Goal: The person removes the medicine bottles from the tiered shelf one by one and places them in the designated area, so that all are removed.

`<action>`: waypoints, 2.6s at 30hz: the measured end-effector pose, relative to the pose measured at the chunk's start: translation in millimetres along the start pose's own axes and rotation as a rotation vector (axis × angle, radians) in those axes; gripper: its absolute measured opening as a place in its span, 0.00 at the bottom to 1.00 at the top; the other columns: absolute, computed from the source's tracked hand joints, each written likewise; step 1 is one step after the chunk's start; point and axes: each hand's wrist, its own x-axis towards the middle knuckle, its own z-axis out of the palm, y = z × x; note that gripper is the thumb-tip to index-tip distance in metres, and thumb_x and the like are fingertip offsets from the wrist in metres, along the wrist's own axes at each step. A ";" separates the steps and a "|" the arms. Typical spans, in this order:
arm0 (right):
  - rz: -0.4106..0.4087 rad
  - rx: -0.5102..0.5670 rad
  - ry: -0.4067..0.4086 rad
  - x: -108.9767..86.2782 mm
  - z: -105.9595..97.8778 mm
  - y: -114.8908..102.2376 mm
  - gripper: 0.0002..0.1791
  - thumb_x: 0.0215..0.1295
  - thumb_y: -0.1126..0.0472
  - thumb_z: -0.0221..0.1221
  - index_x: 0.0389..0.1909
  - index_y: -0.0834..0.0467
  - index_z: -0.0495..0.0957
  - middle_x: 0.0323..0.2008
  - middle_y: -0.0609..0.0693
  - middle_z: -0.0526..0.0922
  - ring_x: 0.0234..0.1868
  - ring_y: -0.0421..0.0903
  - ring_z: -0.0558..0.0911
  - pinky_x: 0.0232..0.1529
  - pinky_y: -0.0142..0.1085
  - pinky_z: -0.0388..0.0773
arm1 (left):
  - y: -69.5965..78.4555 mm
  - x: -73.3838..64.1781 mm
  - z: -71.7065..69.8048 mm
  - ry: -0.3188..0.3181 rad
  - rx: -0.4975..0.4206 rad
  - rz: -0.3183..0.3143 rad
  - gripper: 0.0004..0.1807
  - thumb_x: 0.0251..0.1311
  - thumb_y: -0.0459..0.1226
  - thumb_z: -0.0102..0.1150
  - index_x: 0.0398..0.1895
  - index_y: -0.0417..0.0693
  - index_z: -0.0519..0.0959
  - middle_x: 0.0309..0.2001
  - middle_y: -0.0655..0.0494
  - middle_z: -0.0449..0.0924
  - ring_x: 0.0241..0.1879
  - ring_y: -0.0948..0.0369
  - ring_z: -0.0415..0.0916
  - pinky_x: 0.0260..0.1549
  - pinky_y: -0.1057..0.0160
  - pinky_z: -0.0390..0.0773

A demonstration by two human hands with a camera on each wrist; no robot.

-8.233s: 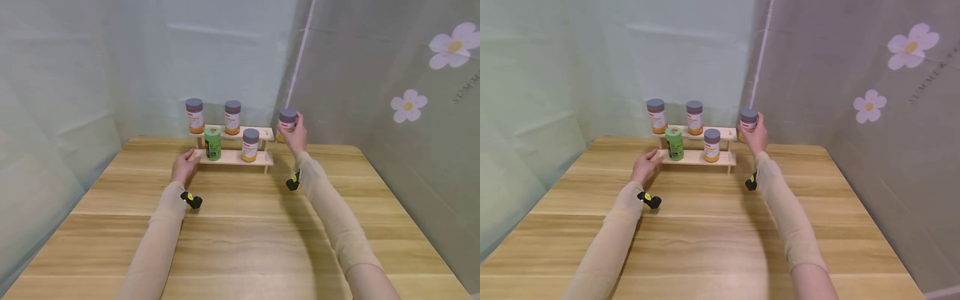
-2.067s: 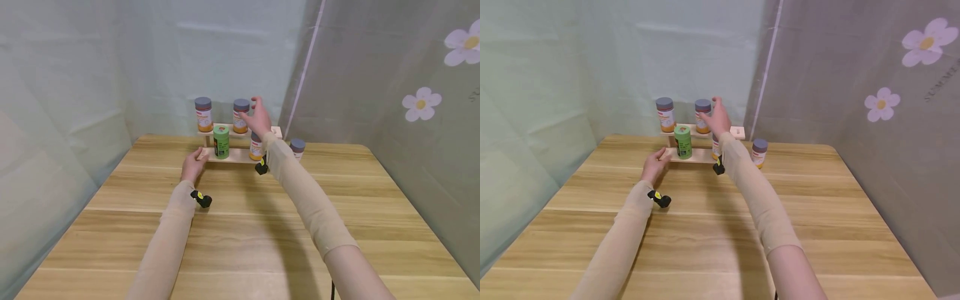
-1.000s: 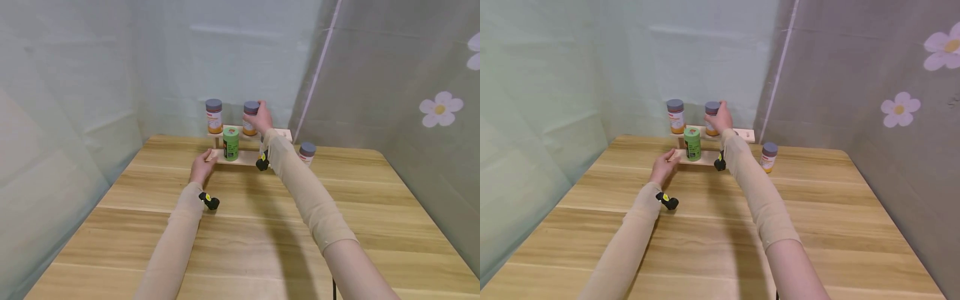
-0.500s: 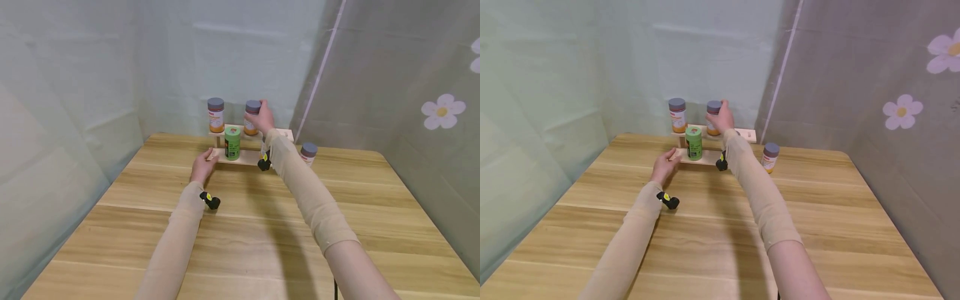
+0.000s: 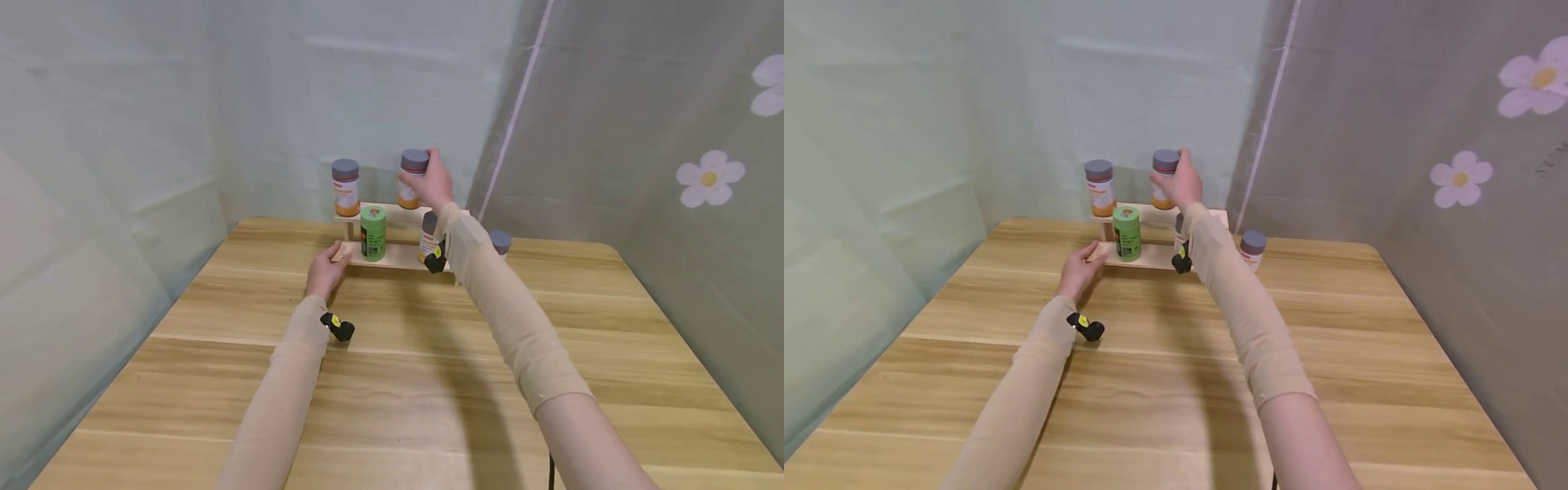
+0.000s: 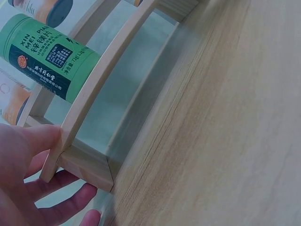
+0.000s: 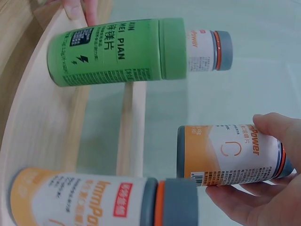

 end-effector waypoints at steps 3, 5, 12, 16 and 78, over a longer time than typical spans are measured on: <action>-0.013 -0.019 0.013 0.0 -3.5 -0.6 0.39 0.62 0.52 0.63 0.69 0.54 0.55 0.62 0.57 0.74 0.60 0.53 0.77 0.61 0.44 0.77 | 0.0 -0.3 -0.6 0.000 0.001 0.002 0.32 0.69 0.49 0.51 0.73 0.58 0.59 0.76 0.51 0.53 0.76 0.47 0.49 0.76 0.47 0.50; -0.020 -0.020 0.018 0.2 -5.2 -1.3 0.39 0.61 0.52 0.63 0.69 0.54 0.55 0.62 0.57 0.74 0.61 0.53 0.77 0.61 0.44 0.77 | -0.1 -0.1 -1.3 0.004 -0.001 0.003 0.32 0.69 0.49 0.51 0.74 0.57 0.58 0.76 0.51 0.53 0.76 0.47 0.49 0.76 0.47 0.49; -0.018 -0.005 0.031 1.6 -9.8 0.2 0.39 0.61 0.52 0.64 0.69 0.53 0.56 0.61 0.56 0.75 0.60 0.52 0.78 0.60 0.44 0.77 | -1.6 0.8 -3.6 0.019 0.001 0.002 0.32 0.69 0.49 0.51 0.73 0.56 0.59 0.76 0.50 0.53 0.76 0.47 0.49 0.76 0.47 0.50; -0.013 -0.017 0.040 2.0 -13.4 3.0 0.38 0.60 0.53 0.64 0.68 0.53 0.56 0.61 0.56 0.76 0.59 0.52 0.78 0.60 0.44 0.77 | -3.6 0.3 -4.7 0.016 0.001 0.001 0.32 0.69 0.49 0.51 0.73 0.56 0.59 0.76 0.51 0.53 0.76 0.47 0.49 0.76 0.47 0.50; 0.118 -0.060 0.136 -36.4 -80.7 151.5 0.39 0.63 0.56 0.59 0.71 0.61 0.52 0.62 0.70 0.69 0.60 0.65 0.73 0.58 0.56 0.75 | -64.8 -0.5 10.3 0.054 0.045 0.036 0.31 0.67 0.46 0.54 0.71 0.45 0.64 0.72 0.36 0.58 0.72 0.37 0.53 0.71 0.39 0.55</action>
